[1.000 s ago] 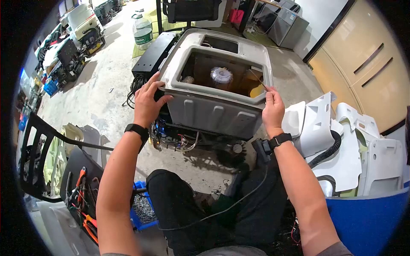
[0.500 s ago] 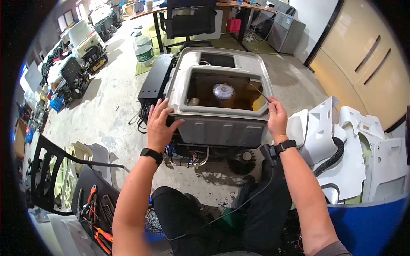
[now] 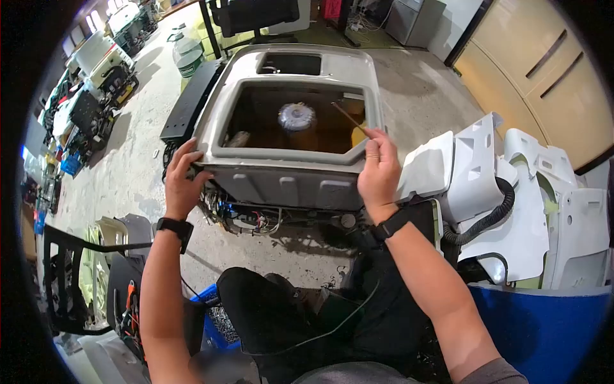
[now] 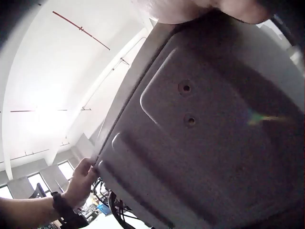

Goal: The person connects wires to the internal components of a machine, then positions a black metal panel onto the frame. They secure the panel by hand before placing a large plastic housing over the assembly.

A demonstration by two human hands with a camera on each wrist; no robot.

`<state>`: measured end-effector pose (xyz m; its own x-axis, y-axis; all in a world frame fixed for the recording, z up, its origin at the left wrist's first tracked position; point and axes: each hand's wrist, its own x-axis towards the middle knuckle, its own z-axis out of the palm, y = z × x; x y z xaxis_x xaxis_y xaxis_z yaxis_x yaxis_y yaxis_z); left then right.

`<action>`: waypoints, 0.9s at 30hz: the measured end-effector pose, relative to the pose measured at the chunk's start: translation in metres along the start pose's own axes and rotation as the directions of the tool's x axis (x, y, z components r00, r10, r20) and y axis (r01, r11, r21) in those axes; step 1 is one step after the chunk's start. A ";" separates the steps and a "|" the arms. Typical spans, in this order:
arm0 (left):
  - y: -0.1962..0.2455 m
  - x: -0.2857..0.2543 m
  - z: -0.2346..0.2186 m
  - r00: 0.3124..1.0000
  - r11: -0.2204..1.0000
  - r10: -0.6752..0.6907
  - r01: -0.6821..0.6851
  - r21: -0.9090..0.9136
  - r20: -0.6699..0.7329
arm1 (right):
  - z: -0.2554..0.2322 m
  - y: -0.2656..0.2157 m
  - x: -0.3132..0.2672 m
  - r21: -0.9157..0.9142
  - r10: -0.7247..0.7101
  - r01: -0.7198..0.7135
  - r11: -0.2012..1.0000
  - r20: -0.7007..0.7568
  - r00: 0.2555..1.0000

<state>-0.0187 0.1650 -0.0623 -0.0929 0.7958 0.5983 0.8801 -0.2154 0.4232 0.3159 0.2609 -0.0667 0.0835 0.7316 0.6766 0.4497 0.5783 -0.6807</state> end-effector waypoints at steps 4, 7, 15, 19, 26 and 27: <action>-0.022 -0.004 -0.005 0.997 0.999 -0.043 0.044 -0.004 0.069 | 0.006 -0.011 -0.003 0.009 -0.041 0.041 0.999 -0.004 0.999; -0.025 -0.006 -0.006 0.995 0.996 -0.074 0.077 -0.050 0.065 | 0.010 -0.016 -0.002 -0.050 -0.009 0.010 0.999 0.013 1.000; -0.020 -0.007 -0.007 0.997 0.997 -0.075 0.074 0.032 0.020 | 0.007 -0.012 -0.001 0.013 -0.007 0.006 1.000 0.087 0.996; -0.014 -0.009 -0.003 0.992 0.992 -0.124 0.124 -0.020 0.036 | 0.009 -0.006 0.007 0.056 0.042 -0.048 0.997 0.095 0.995; 0.005 0.001 0.007 1.000 0.991 0.000 0.003 0.131 -0.019 | 0.001 0.011 0.026 0.023 0.013 -0.016 1.000 0.127 0.992; 0.006 0.000 0.008 1.000 0.992 -0.003 0.005 0.126 -0.015 | -0.001 0.012 0.028 0.030 0.022 -0.027 0.999 0.145 0.989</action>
<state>-0.0099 0.1683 -0.0655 -0.1024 0.7880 0.6071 0.9311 -0.1388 0.3372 0.3242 0.2882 -0.0558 -0.0362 0.7887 0.6137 0.4206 0.5691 -0.7066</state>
